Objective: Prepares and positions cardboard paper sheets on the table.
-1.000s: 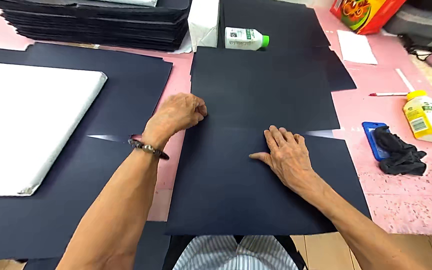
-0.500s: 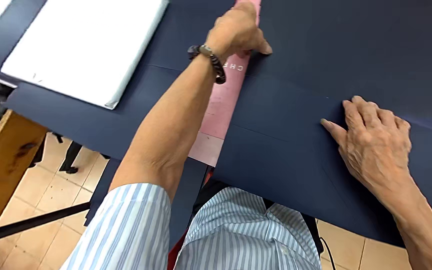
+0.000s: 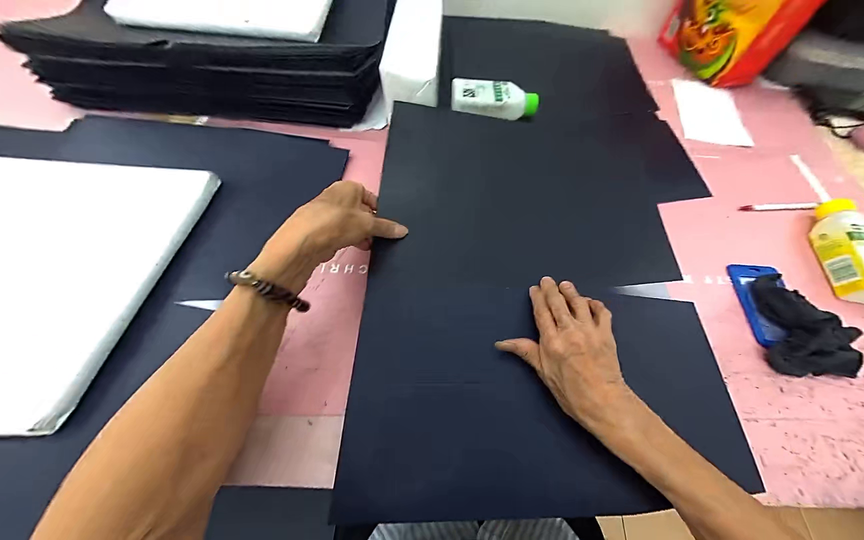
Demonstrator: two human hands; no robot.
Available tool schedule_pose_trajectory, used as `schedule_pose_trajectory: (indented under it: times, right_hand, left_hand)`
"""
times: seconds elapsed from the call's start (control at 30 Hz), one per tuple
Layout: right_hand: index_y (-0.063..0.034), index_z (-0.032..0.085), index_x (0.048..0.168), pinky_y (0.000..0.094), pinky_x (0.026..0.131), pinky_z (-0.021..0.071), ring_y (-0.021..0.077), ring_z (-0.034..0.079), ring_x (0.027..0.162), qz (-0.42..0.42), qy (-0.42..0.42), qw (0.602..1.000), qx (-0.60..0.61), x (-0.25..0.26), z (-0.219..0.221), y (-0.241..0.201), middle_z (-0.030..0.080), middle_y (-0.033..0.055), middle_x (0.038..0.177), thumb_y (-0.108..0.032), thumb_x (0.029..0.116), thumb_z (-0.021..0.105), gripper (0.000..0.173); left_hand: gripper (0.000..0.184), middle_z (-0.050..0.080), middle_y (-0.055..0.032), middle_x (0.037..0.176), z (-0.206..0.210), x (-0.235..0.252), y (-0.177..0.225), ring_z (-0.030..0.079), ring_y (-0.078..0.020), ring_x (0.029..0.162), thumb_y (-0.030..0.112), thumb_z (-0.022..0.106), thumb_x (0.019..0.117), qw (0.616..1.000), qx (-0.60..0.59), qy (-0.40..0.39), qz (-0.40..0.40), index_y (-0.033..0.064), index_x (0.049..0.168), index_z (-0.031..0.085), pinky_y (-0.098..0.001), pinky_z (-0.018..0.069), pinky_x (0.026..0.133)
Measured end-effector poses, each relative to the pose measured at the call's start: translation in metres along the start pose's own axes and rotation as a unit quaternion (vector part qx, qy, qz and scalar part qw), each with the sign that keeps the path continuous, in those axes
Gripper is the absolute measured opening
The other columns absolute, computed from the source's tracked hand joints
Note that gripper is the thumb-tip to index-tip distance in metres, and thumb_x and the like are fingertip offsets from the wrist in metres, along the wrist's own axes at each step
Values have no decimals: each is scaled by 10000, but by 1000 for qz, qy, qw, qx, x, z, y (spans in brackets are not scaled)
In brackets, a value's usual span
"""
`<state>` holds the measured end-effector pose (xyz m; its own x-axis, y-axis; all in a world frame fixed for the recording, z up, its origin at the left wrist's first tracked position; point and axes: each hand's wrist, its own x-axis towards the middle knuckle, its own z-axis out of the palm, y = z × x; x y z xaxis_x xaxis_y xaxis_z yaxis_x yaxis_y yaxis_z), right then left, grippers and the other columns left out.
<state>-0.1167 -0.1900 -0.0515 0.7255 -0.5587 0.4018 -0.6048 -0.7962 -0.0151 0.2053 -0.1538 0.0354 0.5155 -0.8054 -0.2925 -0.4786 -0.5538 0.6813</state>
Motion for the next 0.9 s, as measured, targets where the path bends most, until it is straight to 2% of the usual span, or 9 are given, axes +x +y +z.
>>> schedule_pose_trajectory:
  times: [0.1, 0.23, 0.33, 0.47, 0.63, 0.73, 0.8, 0.87, 0.9]
  right_hand:
    - [30, 684, 1284, 625, 953, 498, 404, 643, 1234, 5, 10, 1000, -10, -3, 1, -1, 671, 196, 1342, -721, 980, 329, 885]
    - [16, 695, 1271, 596, 954, 508, 383, 650, 1228, 15, 20, 1000, -14, 1, 3, 6, 678, 189, 1331, -679, 1007, 346, 821]
    - [30, 656, 1317, 622, 965, 493, 416, 613, 1271, 15, -2, 1000, -9, 22, 8, 29, 629, 219, 1391, -628, 1030, 377, 770]
    - [21, 488, 1490, 682, 1038, 412, 491, 489, 1369, -16, -80, 997, 5, 68, 15, 85, 479, 245, 1535, -512, 1077, 393, 681]
    - [6, 415, 1544, 716, 1074, 356, 515, 432, 1409, -27, -111, 993, 37, 125, 30, 155, 411, 239, 1590, -421, 1101, 390, 616]
    - [4, 422, 1541, 721, 1090, 336, 517, 416, 1421, -20, -120, 991, 62, 153, 41, 190, 409, 238, 1592, -405, 1103, 397, 599]
    - [-4, 422, 1543, 749, 1061, 332, 525, 399, 1428, -14, -131, 989, 59, 170, 47, 211, 411, 242, 1589, -410, 1108, 374, 597]
    - [-15, 433, 1541, 772, 1037, 333, 538, 392, 1428, -15, -136, 989, 57, 182, 52, 230, 426, 246, 1578, -445, 1104, 346, 618]
    - [-14, 441, 1536, 779, 1030, 333, 548, 390, 1424, -19, -135, 989, 60, 185, 54, 237, 430, 253, 1573, -446, 1106, 336, 619]
  left_hand:
    - [374, 600, -73, 874, -4, -11, 3, 635, -134, 746, -8, 732, 892, 993, -111, -5, 52, 26, 1167, 481, -309, 564, 699]
    - [368, 690, -23, 858, -4, -16, 19, 702, -83, 750, -114, 708, 849, 969, -197, 10, 147, 60, 1116, 522, -251, 601, 682]
    - [358, 692, 11, 848, -3, -7, 47, 697, -61, 757, -116, 727, 827, 965, -196, 38, 172, 69, 1069, 538, -248, 601, 691]
    - [405, 694, -60, 909, -3, 32, 89, 695, -125, 772, -44, 801, 774, 969, -156, 83, 174, 10, 1112, 584, -311, 596, 693]
    - [411, 699, -100, 962, 4, 92, 141, 663, -146, 747, -3, 795, 769, 971, -145, 91, 167, -7, 1140, 618, -309, 558, 652]
    - [353, 687, -105, 1011, 6, 122, 169, 691, -142, 821, 22, 714, 887, 967, -178, 50, 177, -20, 1212, 581, -294, 593, 723]
    - [277, 693, -95, 1055, 6, 143, 177, 710, -135, 882, 66, 533, 1024, 962, -199, 4, 188, 0, 1292, 553, -295, 604, 778]
    - [296, 695, -59, 1102, 6, 164, 172, 691, -105, 927, 57, 423, 1055, 965, -142, -4, 222, 33, 1307, 576, -276, 578, 803]
    - [355, 675, -70, 1211, 6, 175, 164, 660, -113, 1014, 22, 427, 1026, 966, -61, 10, 251, 34, 1343, 586, -284, 541, 850]
